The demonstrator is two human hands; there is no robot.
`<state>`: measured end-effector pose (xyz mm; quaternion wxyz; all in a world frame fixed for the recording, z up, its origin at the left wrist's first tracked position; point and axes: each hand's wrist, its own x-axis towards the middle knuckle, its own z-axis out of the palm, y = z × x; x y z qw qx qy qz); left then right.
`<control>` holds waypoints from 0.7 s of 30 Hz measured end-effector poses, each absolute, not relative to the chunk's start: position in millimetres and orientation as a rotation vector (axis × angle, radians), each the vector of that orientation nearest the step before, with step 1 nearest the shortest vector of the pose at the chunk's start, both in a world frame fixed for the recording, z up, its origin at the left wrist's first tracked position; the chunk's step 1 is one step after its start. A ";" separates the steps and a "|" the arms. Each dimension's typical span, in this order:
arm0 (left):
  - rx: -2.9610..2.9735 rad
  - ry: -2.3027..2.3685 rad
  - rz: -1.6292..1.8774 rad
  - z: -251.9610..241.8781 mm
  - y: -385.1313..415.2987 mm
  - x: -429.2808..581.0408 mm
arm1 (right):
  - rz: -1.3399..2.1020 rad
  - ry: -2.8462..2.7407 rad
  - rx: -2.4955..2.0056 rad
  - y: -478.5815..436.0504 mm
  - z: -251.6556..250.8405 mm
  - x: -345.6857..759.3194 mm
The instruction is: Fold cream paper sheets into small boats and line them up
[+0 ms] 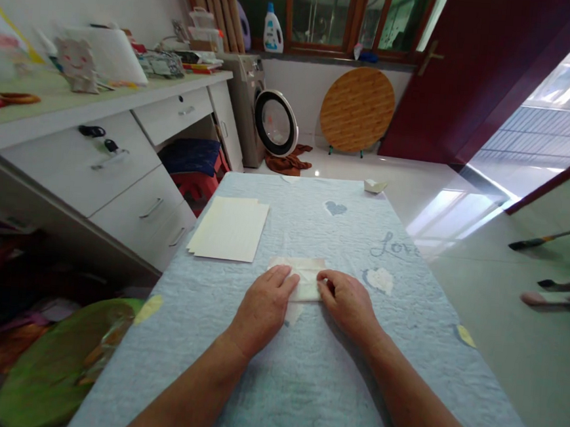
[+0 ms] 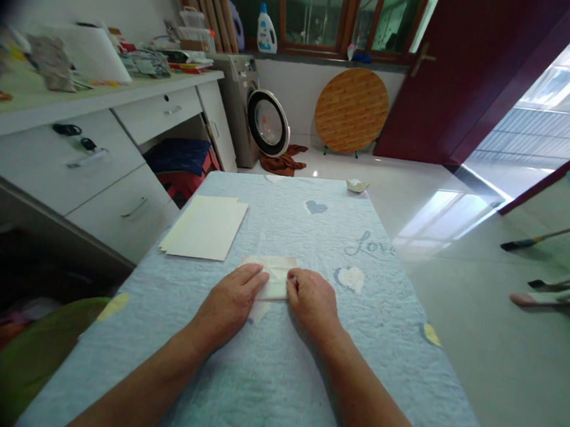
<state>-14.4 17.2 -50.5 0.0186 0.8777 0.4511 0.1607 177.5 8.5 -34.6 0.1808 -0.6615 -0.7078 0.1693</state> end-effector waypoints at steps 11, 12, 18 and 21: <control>2.758 1.351 0.504 -49.8 14.8 -14.4 | 0.504 -1.998 -1.845 8.3 -33.0 176.8; 2.760 1.361 0.507 -50.2 14.8 -14.3 | 0.509 -2.004 -1.834 8.4 -32.9 176.7; 2.797 1.325 0.457 -48.2 12.6 -12.0 | 0.496 -1.986 -1.864 8.7 -33.7 176.8; 2.805 1.317 0.402 -47.8 11.1 -11.5 | 0.497 -1.994 -1.845 8.5 -34.1 176.8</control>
